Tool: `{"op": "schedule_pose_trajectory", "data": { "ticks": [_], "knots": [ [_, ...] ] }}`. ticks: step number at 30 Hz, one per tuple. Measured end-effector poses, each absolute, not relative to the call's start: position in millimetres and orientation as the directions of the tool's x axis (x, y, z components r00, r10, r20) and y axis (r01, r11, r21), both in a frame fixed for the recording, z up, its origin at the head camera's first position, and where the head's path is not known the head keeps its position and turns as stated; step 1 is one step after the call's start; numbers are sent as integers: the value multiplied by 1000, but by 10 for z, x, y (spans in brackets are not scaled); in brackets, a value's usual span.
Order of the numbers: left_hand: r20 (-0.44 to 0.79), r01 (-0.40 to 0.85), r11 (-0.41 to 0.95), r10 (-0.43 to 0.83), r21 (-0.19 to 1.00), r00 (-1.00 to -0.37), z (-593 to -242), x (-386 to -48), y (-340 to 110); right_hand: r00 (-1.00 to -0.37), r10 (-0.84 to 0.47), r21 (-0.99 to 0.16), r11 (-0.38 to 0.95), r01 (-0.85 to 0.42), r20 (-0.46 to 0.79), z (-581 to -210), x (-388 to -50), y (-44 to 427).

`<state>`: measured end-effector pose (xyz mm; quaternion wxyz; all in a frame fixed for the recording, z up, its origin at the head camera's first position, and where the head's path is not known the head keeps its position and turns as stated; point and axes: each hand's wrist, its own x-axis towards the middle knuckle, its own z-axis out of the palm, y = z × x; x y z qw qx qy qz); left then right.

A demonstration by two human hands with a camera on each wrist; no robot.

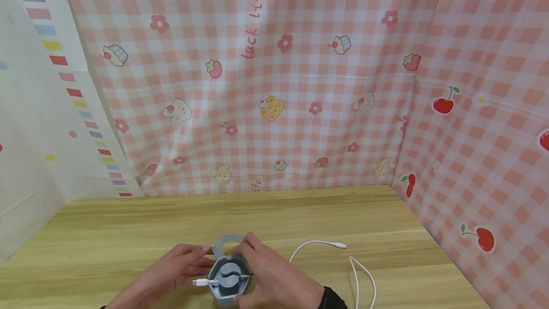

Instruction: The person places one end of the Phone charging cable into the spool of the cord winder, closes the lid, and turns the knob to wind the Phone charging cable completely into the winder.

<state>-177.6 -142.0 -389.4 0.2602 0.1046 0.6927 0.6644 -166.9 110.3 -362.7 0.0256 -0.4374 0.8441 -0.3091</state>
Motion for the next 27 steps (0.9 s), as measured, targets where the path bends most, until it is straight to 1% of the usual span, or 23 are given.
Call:
{"op": "schedule_pose_trajectory", "data": {
  "ticks": [3,5,8,10,14,16,18,22,25,27],
  "knots": [
    [-189,-217,5,515,976,-836,-3871,-1740,-1379,-606,-746,-547,396,-737,276,-3574,-1652,1116],
    [-147,-215,-62,546,975,-825,-3841,-1708,-1355,-605,-740,-553,385,-739,293,-3539,-1646,1126],
    [-105,-220,-128,585,967,-804,-3773,-1652,-1319,-601,-737,-552,375,-745,309,-3508,-1646,1140],
    [-80,-227,-161,624,961,-778,-3737,-1622,-1305,-615,-728,-573,377,-727,302,-3492,-1645,1144],
    [50,-188,-253,709,949,-703,-3712,-1586,-1289,-665,-680,-644,367,-672,307,-3487,-1637,1128],
    [111,-176,-308,726,935,-678,-3710,-1581,-1291,-688,-642,-676,343,-653,339,-3489,-1631,1117],
    [150,-174,-348,730,921,-667,-3709,-1587,-1293,-703,-601,-696,315,-646,380,-3490,-1633,1113],
    [169,-186,-375,734,908,-657,-3704,-1594,-1295,-734,-543,-729,291,-620,408,-3479,-1633,1123],
    [159,-174,-357,732,918,-662,-3699,-1591,-1291,-727,-558,-718,302,-627,401,-3468,-1636,1136],
    [140,-162,-334,719,929,-681,-3693,-1584,-1284,-710,-580,-696,313,-646,399,-3463,-1640,1142]
  ]
}}
